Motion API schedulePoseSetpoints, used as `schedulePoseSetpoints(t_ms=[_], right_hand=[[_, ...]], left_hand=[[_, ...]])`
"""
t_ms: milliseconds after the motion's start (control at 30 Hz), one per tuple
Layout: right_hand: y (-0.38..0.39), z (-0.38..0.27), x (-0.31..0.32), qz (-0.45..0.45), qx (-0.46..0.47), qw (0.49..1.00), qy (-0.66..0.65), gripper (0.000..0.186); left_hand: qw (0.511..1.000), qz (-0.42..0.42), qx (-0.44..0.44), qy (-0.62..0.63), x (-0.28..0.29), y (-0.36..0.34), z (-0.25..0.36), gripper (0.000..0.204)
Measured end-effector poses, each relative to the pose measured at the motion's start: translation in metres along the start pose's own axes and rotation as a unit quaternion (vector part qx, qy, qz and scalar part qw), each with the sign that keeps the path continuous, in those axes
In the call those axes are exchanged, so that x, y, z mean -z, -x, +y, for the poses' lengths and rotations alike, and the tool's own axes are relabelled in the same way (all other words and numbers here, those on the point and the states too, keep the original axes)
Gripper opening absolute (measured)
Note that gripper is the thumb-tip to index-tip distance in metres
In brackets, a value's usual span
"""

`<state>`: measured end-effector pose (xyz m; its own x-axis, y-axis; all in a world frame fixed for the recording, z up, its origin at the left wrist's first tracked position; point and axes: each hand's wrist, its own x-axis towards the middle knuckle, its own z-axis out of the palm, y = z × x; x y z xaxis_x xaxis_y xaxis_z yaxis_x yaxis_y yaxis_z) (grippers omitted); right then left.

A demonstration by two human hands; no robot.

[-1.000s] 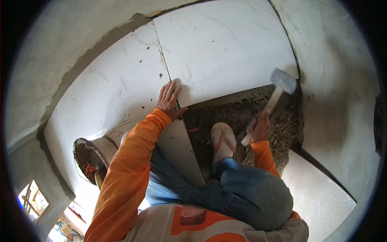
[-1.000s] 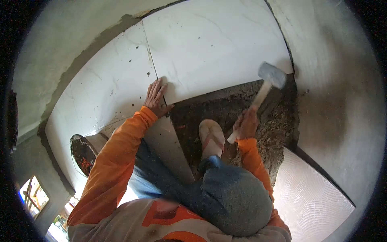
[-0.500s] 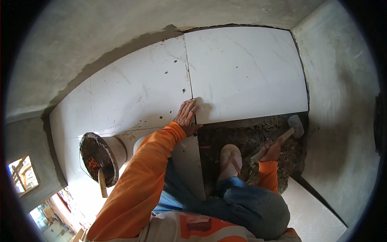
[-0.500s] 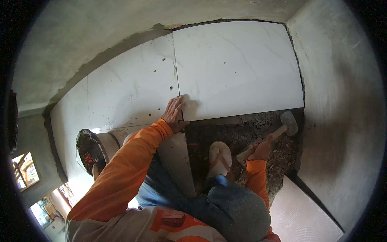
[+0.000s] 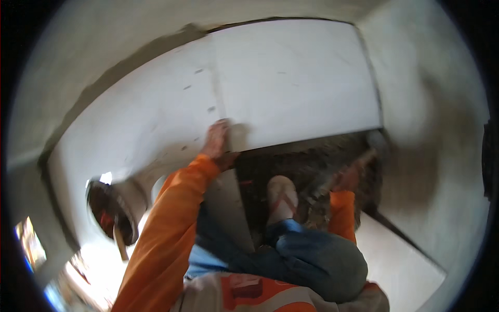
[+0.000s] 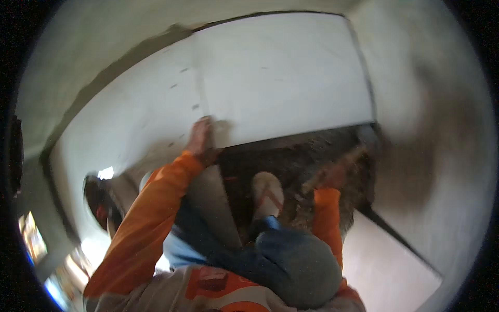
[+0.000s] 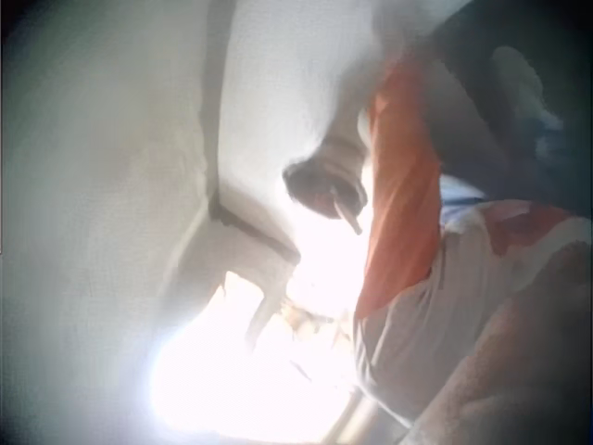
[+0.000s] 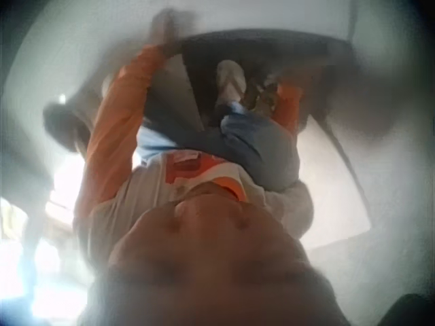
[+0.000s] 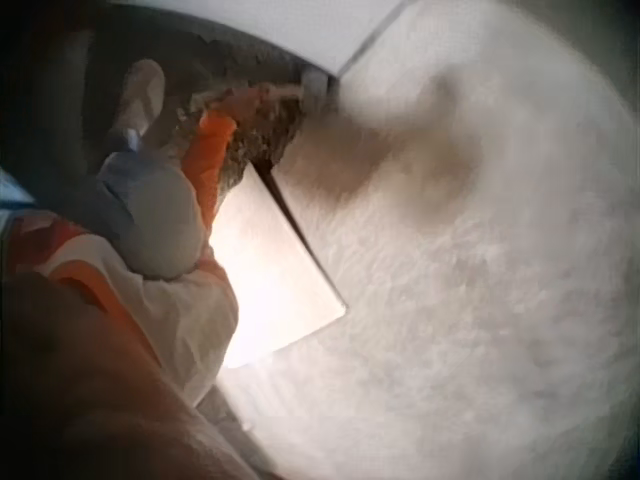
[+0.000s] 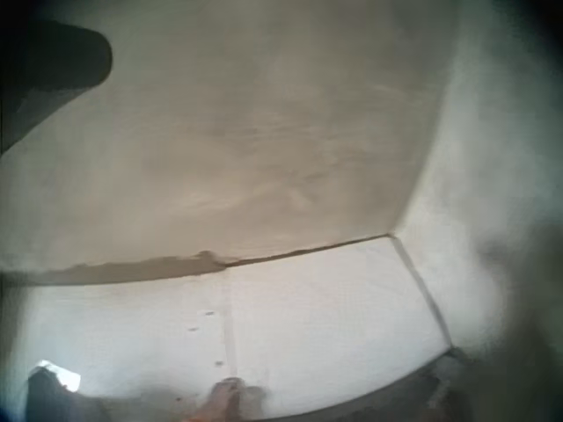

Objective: The person installs floor tiles by positioning them on adhesive and tapping them with a rubber mallet to level them. They use a trowel to apply and adjust the mortar at the edges and in the corner.

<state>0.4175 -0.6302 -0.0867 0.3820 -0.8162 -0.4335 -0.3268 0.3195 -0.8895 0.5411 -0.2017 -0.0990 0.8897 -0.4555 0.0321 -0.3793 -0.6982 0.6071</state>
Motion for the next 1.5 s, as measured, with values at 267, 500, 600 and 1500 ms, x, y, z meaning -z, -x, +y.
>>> schedulePoseSetpoints(t_ms=[267, 500, 600, 1500], right_hand=[[0.018, -0.052, -0.038, -0.060, -0.165, 0.984, -0.010, 0.048], [0.023, -0.049, -0.041, -0.021, -0.122, 0.990, -0.065, 0.047], [0.007, -0.040, -0.029, -0.095, -0.166, 0.980, 0.058, 0.046], [0.114, -0.045, -0.124, -0.249, 0.128, 0.953, 0.116, 0.042]], left_hand=[[0.994, 0.067, -0.034, -0.073, -0.016, 0.017, 0.001, 0.082], [0.992, 0.059, -0.041, -0.101, -0.010, 0.025, -0.003, 0.081], [0.993, 0.065, -0.043, -0.092, -0.018, 0.023, -0.004, 0.079], [0.993, -0.008, 0.088, -0.078, 0.009, 0.032, -0.003, 0.101]])
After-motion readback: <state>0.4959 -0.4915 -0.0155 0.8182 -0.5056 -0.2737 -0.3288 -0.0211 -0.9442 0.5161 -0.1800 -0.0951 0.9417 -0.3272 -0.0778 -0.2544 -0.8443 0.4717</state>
